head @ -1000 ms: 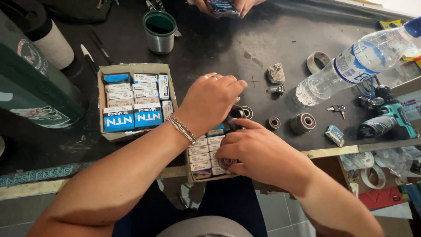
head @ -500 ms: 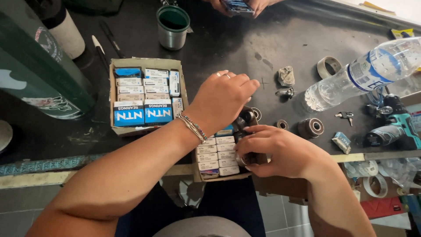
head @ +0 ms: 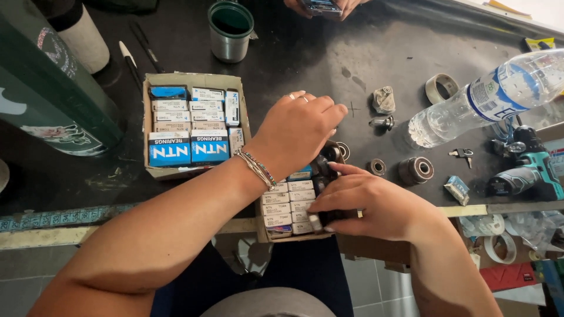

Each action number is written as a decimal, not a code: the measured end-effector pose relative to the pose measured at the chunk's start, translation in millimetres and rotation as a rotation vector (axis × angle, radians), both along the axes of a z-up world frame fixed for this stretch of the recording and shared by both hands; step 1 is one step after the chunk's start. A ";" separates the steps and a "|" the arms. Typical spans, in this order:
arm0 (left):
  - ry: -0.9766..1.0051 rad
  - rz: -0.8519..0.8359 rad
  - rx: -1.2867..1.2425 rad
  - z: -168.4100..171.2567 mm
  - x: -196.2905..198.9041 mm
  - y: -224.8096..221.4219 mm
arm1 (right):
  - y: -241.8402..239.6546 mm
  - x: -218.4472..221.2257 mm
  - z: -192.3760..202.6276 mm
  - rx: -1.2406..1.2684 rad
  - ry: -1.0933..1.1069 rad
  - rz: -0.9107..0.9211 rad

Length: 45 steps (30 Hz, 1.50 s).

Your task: The person picks up small metal bearings from a cluttered workbench and places them into a cardboard box. They handle the bearings one at a time, rotating and inspecting them before stacking them inside the box.

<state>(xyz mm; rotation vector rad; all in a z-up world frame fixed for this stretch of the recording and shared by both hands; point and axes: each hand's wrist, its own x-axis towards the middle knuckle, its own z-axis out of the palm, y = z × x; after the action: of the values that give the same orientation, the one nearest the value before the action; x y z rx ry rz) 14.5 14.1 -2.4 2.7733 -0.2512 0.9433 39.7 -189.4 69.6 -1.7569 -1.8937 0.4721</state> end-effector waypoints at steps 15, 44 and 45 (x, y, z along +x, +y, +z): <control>0.042 -0.014 0.001 4.5 -3.0 1.3 | 29.1 -11.6 15.5 -0.330 -0.233 0.206; -0.006 0.010 0.012 -3.6 1.9 0.1 | -3.0 14.3 -1.4 -0.264 -0.323 0.087; -0.001 0.012 0.022 -3.3 2.0 0.7 | -3.1 17.3 -10.3 -0.300 -0.311 0.076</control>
<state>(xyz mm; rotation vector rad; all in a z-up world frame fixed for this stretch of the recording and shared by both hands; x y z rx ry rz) 16.5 14.8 -5.7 2.7971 -0.2469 0.9498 57.0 -192.5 59.3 -2.0548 -2.2027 0.5620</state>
